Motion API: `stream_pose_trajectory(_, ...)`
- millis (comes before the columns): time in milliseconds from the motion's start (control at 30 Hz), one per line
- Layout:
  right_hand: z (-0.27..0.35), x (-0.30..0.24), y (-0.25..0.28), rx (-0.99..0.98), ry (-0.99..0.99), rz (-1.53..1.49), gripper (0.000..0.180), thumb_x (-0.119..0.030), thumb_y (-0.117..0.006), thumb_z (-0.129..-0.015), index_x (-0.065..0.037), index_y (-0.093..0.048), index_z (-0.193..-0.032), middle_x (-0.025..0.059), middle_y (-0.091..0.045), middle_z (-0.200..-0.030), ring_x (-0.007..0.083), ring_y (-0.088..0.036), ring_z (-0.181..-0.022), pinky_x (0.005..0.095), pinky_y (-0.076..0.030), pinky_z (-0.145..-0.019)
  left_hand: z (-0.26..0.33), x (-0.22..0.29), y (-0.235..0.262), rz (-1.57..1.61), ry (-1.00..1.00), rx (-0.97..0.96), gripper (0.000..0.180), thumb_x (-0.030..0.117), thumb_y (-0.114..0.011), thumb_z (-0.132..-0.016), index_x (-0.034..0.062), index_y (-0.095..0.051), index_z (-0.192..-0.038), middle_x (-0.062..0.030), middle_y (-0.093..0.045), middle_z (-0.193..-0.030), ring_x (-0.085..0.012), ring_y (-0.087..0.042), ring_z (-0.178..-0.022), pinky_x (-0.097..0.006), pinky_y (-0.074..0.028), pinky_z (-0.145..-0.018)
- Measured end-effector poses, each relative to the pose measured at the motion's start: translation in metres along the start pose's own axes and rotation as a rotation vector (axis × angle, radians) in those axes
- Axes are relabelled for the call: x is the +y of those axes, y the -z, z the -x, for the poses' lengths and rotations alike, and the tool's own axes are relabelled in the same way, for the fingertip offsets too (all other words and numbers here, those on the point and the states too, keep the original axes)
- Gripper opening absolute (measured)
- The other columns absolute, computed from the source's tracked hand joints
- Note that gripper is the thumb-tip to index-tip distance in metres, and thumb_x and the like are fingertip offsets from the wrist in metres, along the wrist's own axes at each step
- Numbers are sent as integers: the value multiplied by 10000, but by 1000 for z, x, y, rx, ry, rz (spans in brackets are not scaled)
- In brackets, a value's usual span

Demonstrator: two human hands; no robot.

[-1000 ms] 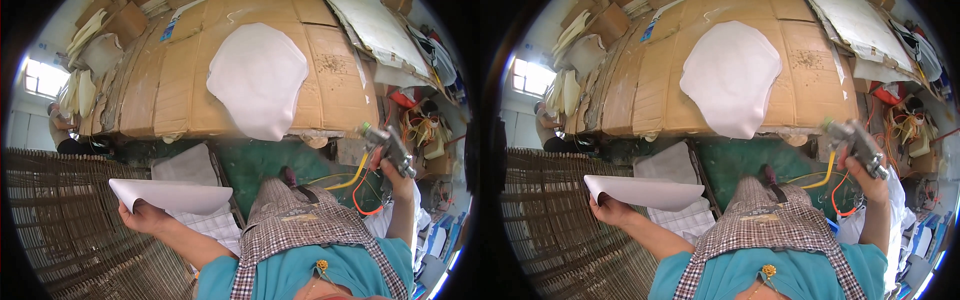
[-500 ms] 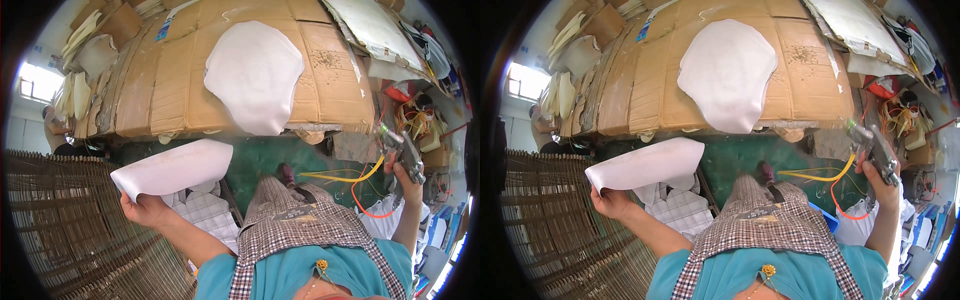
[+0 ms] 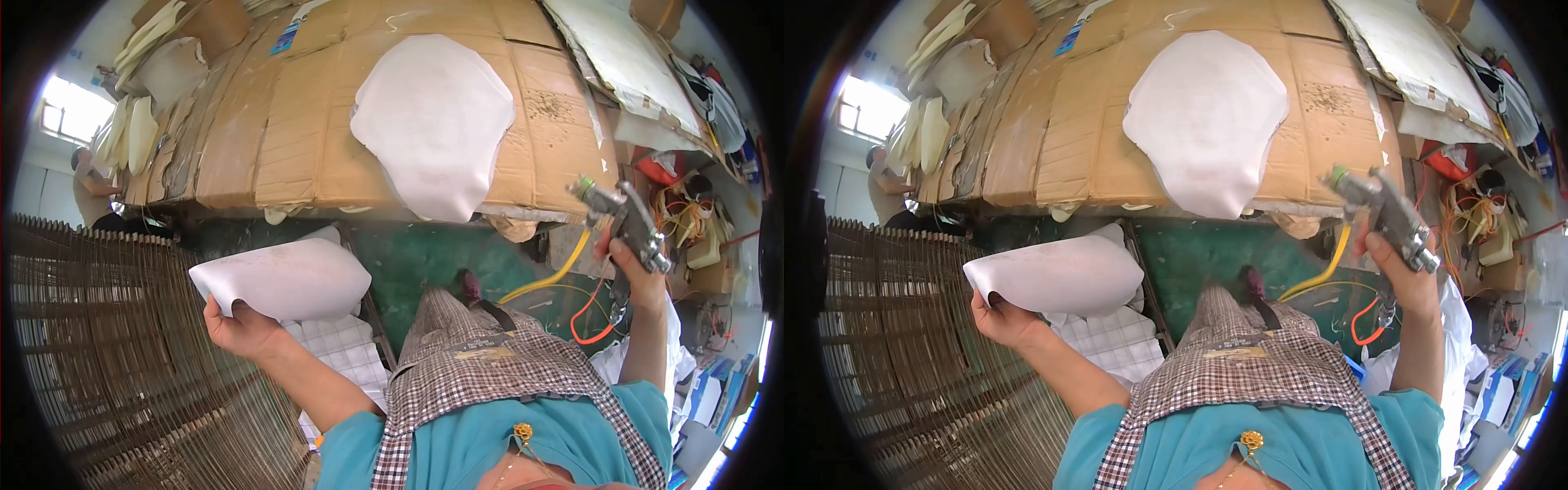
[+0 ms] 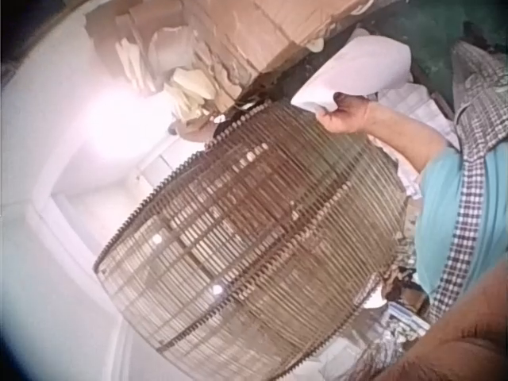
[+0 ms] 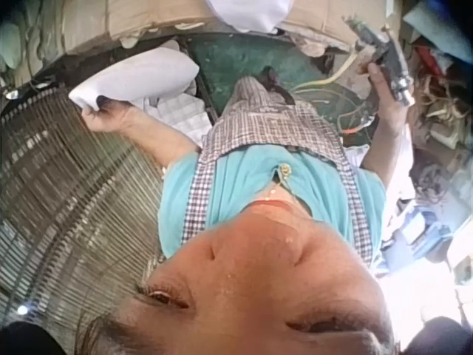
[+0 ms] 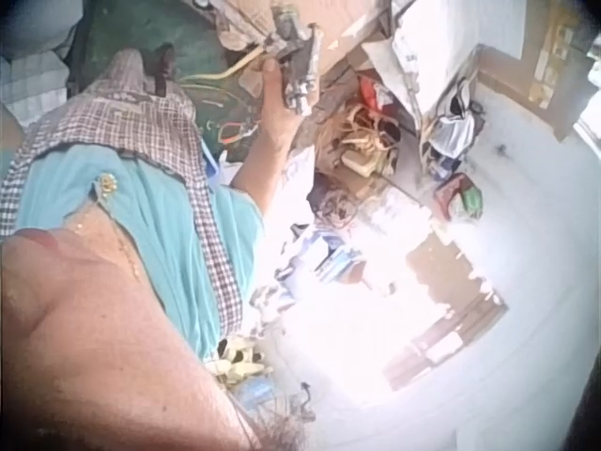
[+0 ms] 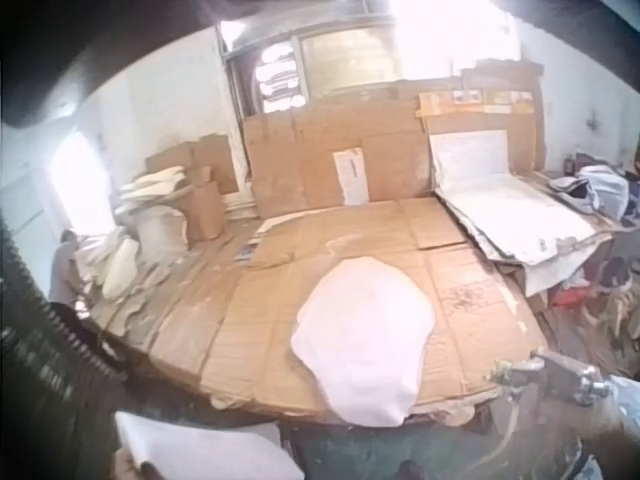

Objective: Applying spray adhesive to white fabric or foam pieces and stacking them on a workbench.

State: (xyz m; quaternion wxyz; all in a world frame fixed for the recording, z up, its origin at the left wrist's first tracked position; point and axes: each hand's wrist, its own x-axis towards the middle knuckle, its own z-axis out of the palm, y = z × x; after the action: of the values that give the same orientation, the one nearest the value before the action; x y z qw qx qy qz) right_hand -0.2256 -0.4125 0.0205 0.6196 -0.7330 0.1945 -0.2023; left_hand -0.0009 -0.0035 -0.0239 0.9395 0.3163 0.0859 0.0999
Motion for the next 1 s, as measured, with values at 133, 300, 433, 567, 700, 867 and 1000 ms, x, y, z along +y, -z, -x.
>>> stream_pose_trajectory(133,-10,4,14,163,-37,65,197,-151,-613,-785,14,-573,-886,61,-573,-745,151,-549,-715,271,-434,-681,0,-1,1,-38,-12,64,376,190,-496,-780,-26,-494,-1088,-124,-551,-1044,-258,-541,-971,-381,-435,-845)
stream_pose_trajectory(300,7,7,38,138,-46,141,227,-168,-611,-787,12,-561,-917,53,-568,-742,142,-536,-702,281,-436,-676,-6,-8,3,-44,-18,79,356,190,-505,-779,-20,-507,-1067,-123,-562,-1007,-253,-545,-951,-379,-438,-838)
stream_pose_trajectory(433,14,1,33,-22,-115,56,299,-227,-617,-784,7,-532,-950,49,-542,-772,144,-529,-699,294,-438,-692,-11,-15,0,-37,15,24,351,189,-512,-779,-21,-513,-1060,-129,-573,-996,-250,-557,-929,-379,-449,-820)
stream_pose_trajectory(567,12,10,41,72,-140,-84,544,-116,-651,-741,19,-424,-1217,72,-560,-823,146,-557,-710,277,-465,-662,-23,-19,6,-2,19,-13,341,174,-507,-781,-26,-515,-1058,-133,-582,-994,-259,-567,-919,-391,-454,-817)
stream_pose_trajectory(700,6,10,48,-65,-15,-36,487,-118,-652,-743,23,-456,-1167,69,-568,-806,150,-561,-710,271,-463,-646,-20,-24,-1,12,-23,6,307,169,-471,-806,-43,-525,-1021,-149,-594,-972,-280,-575,-908,-409,-452,-823)
stream_pose_trajectory(867,-8,13,73,81,-137,64,475,-190,-647,-754,19,-470,-1141,52,-557,-769,136,-536,-693,269,-437,-657,-17,-26,-1,39,-38,16,323,148,-479,-796,-59,-508,-1043,-165,-577,-1016,-297,-555,-956,-426,-432,-860)
stream_pose_trajectory(1000,-18,12,74,-51,-110,50,432,-153,-642,-751,24,-475,-1108,55,-552,-752,129,-529,-671,265,-438,-637,-15,-26,2,22,-88,52,342,134,-492,-783,-64,-500,-1061,-165,-566,-1037,-295,-541,-981,-431,-420,-877)
